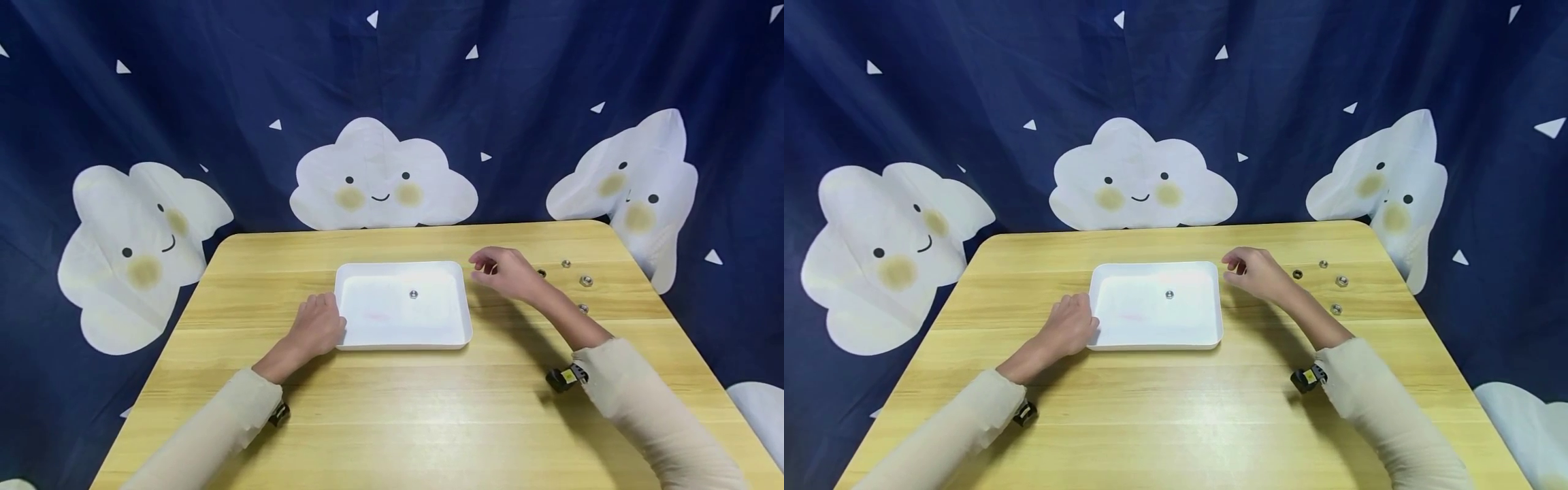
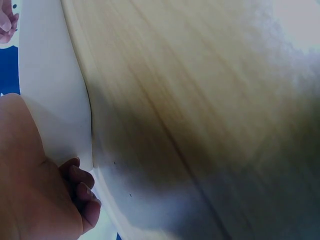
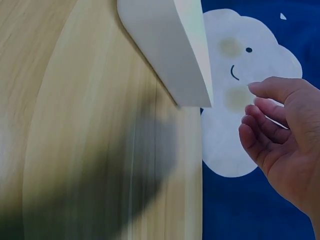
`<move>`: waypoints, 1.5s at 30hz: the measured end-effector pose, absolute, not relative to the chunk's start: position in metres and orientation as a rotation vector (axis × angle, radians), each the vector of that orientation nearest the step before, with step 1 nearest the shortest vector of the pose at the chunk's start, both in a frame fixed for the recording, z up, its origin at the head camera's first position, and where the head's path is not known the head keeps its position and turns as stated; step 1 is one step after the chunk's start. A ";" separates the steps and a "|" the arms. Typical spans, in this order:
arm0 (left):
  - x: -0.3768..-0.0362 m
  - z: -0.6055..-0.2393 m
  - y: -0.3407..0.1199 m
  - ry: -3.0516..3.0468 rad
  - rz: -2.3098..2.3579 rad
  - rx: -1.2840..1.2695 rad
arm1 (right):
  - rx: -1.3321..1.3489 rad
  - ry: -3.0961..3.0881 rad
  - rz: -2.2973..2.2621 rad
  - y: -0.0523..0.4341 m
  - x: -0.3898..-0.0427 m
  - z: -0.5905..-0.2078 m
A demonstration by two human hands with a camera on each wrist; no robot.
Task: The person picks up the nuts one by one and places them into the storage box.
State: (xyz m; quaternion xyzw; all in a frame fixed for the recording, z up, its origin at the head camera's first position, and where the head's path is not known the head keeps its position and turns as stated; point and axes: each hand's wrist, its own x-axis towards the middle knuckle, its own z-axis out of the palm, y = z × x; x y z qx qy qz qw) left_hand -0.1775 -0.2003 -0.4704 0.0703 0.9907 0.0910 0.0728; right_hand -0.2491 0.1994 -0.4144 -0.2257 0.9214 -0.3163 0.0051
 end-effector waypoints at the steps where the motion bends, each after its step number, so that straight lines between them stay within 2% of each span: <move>1: -0.178 -0.471 -0.200 2.977 0.274 0.210 | -0.702 2.887 -0.993 0.201 -0.249 -0.414; 45: -0.177 -0.471 -0.201 2.965 0.289 0.217 | -0.504 2.987 -0.865 0.282 -0.224 -0.424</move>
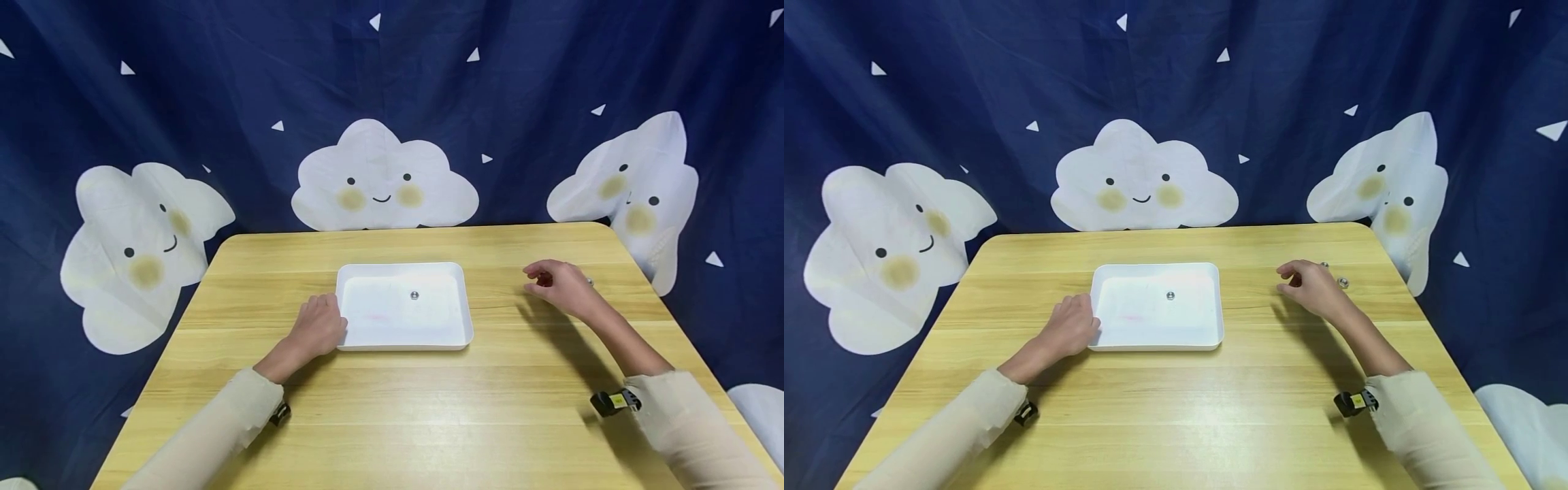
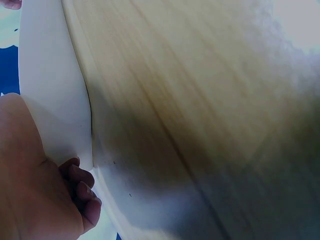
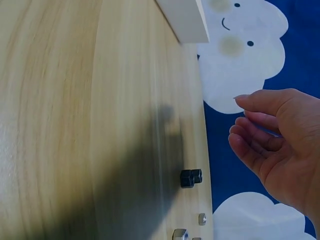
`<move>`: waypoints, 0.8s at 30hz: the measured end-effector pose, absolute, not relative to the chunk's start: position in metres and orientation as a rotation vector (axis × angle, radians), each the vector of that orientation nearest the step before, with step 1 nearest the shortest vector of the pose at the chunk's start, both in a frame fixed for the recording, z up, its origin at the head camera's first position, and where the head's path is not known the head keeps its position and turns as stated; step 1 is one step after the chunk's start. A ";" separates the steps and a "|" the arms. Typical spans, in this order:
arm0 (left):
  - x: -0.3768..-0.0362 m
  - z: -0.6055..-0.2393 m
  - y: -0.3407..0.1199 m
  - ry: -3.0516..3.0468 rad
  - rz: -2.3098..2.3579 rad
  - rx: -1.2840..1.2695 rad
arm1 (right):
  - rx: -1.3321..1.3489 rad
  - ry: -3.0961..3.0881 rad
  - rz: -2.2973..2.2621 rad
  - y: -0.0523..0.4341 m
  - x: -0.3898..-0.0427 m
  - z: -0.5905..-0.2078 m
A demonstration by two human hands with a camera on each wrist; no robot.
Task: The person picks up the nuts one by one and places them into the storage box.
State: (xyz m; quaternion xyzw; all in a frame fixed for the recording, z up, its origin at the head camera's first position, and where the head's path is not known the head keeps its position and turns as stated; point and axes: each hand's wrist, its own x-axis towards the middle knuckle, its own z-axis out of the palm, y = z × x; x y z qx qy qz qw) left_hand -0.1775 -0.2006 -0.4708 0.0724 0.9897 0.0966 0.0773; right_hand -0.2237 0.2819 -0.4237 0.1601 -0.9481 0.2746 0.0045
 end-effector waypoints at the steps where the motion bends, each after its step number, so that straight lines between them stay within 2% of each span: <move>1: -0.177 -0.471 -0.200 2.966 0.292 0.215 | 0.502 -2.970 0.858 0.283 -0.224 -0.424; 24: -0.177 -0.471 -0.202 2.984 0.329 0.246 | 0.476 -2.976 0.874 0.308 -0.222 -0.436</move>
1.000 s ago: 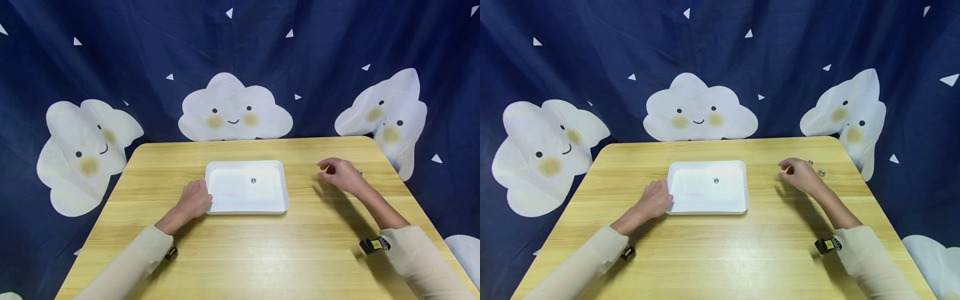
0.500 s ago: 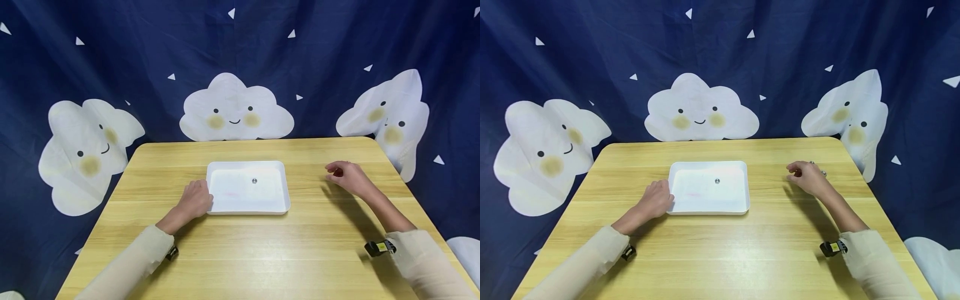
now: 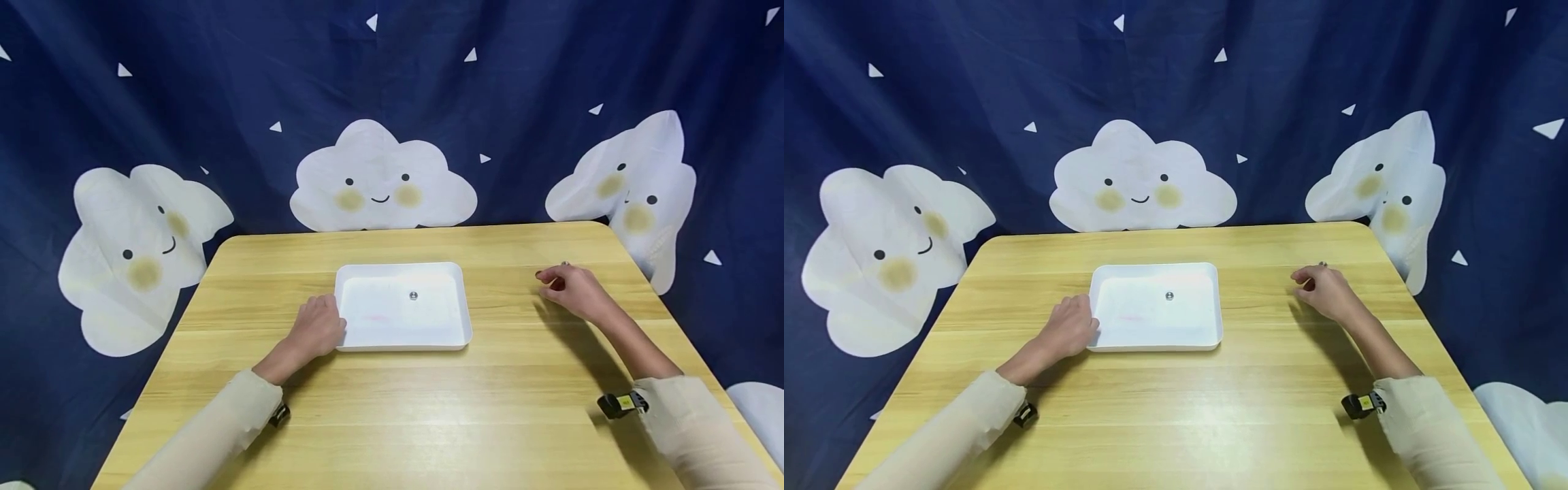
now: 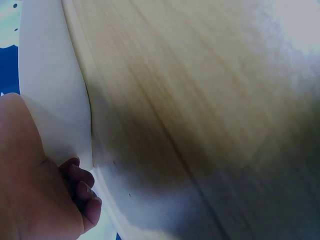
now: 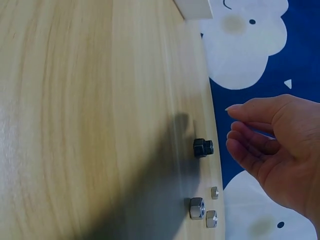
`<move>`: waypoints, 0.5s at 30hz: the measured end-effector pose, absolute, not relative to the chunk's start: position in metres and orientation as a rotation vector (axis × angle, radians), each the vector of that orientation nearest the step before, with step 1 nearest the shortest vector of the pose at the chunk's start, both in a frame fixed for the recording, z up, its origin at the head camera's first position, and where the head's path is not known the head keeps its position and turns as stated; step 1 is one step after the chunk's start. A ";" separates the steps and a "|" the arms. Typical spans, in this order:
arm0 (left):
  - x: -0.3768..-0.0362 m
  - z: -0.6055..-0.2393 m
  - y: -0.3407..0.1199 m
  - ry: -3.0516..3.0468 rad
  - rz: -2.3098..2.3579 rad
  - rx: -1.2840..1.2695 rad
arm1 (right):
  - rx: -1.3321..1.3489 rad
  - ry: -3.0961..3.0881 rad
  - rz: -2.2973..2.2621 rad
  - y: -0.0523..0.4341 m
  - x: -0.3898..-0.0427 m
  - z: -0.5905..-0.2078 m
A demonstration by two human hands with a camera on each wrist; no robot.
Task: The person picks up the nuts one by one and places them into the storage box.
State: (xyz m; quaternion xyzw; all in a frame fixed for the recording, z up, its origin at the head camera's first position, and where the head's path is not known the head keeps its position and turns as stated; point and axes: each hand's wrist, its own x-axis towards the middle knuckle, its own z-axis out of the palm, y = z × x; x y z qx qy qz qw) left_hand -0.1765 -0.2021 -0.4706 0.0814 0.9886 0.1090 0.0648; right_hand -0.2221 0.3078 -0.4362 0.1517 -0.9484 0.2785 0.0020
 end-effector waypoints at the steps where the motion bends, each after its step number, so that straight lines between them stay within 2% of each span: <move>1: -0.176 -0.471 -0.202 2.981 0.328 0.242 | 0.478 -2.981 0.863 0.309 -0.222 -0.437; 15: -0.175 -0.471 -0.202 2.976 0.323 0.233 | 0.468 -3.068 0.731 0.321 -0.225 -0.448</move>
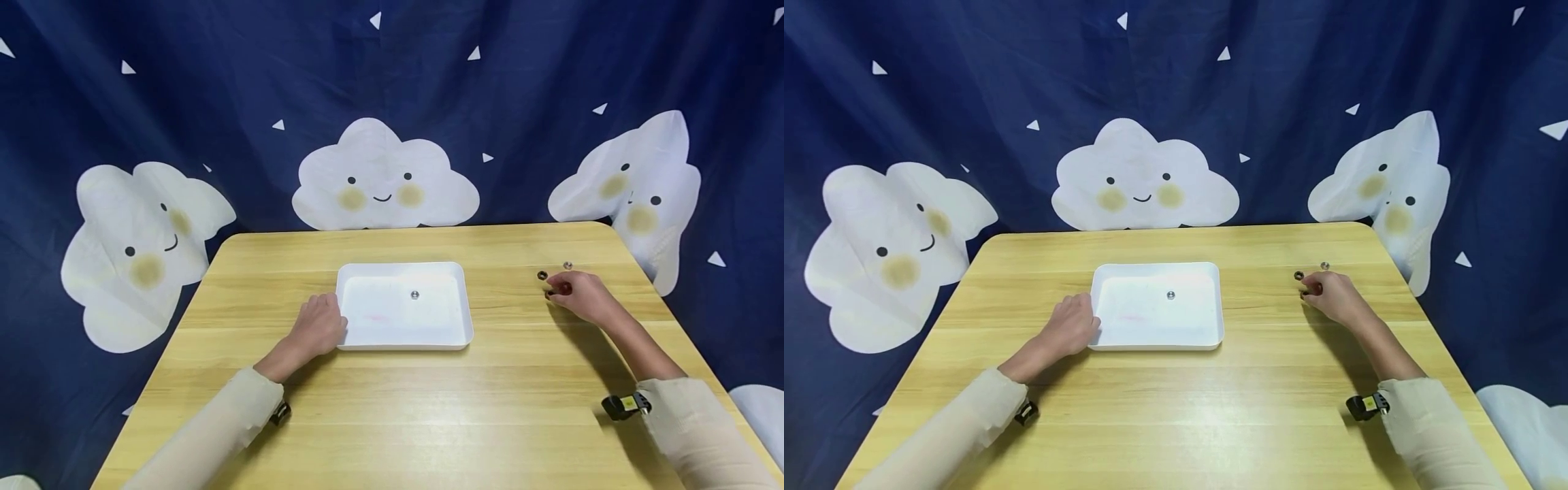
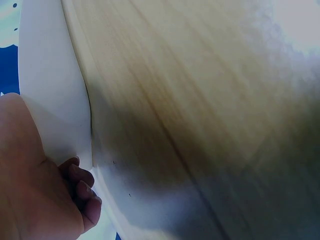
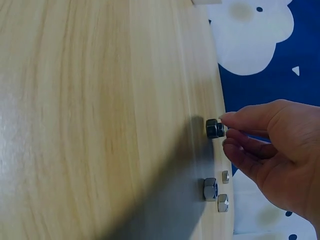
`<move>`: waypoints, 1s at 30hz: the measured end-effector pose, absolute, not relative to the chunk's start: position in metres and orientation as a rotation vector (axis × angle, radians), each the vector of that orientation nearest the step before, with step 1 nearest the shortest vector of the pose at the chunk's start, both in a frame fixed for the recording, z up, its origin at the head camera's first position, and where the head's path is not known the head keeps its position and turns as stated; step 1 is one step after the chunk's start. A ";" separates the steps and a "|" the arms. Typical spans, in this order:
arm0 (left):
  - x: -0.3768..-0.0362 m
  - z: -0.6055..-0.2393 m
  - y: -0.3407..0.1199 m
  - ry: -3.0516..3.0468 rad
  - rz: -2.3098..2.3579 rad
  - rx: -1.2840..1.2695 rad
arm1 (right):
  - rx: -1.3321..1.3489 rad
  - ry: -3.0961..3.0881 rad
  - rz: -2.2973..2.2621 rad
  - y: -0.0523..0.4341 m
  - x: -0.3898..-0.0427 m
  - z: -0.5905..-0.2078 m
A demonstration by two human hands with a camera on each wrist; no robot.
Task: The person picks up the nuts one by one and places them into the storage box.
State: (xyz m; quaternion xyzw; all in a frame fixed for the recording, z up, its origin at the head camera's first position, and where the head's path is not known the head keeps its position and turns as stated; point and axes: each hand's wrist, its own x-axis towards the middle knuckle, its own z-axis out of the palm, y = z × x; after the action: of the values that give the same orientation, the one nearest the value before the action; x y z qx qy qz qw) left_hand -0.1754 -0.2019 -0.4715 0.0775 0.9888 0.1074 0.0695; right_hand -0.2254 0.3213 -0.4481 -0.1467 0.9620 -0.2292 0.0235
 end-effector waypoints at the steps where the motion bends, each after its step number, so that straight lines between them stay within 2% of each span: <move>1: -0.176 -0.471 -0.202 2.973 0.324 0.234 | -0.462 2.984 -0.697 0.322 -0.225 -0.448; 15: -0.177 -0.471 -0.202 2.970 0.320 0.220 | -0.501 2.979 -0.638 0.326 -0.229 -0.457; 30: -0.176 -0.471 -0.202 2.969 0.319 0.224 | -0.420 2.955 -0.657 0.324 -0.234 -0.458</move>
State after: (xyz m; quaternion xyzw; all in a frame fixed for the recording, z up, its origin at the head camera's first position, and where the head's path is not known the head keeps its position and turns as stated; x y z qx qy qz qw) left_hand -0.1762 -0.2019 -0.4709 0.0745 0.9888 0.1063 0.0737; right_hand -0.2344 0.3241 -0.4582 -0.1374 0.9660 -0.2147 0.0428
